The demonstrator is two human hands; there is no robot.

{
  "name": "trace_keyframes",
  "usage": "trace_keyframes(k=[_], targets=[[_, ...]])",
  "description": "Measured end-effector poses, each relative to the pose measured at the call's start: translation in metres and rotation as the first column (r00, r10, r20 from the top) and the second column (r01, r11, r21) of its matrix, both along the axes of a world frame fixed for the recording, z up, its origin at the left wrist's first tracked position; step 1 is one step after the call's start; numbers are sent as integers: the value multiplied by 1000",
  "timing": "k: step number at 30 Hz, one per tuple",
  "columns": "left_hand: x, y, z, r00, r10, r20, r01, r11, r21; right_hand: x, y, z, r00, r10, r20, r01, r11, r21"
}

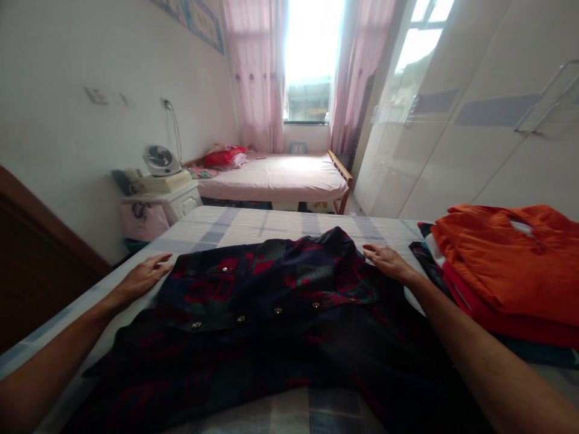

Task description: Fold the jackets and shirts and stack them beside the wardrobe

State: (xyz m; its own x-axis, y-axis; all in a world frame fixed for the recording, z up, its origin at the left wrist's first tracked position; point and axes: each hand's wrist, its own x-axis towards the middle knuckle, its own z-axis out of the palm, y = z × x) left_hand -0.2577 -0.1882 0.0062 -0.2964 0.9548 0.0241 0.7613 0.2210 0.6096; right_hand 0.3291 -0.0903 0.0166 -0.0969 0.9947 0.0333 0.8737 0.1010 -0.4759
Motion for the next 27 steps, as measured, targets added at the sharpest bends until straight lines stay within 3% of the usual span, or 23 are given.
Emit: trace_keyframes(k=[6, 14, 16, 19, 24, 27], targets=[[8, 21, 5, 986, -135, 99, 133, 991, 19, -20, 14, -1, 995, 91, -43, -93, 995, -40], [13, 28, 7, 962, -86, 260, 87, 996, 9, -36, 34, -16, 993, -114, -22, 114, 993, -17], [14, 22, 13, 892, -31, 452, 14, 999, 41, -36, 36, -17, 991, -123, -50, 122, 992, -18], [16, 10, 23, 706, 63, 705, -151, 987, 63, -36, 39, -16, 984, -125, -129, 126, 992, -6], [28, -7, 20, 588, 92, 803, -83, 995, -54, -36, 41, -15, 962, -135, -238, 133, 991, -25], [36, -16, 12, 465, 185, 866, -163, 979, -122, -37, 37, -16, 962, -132, -238, 118, 990, -72]])
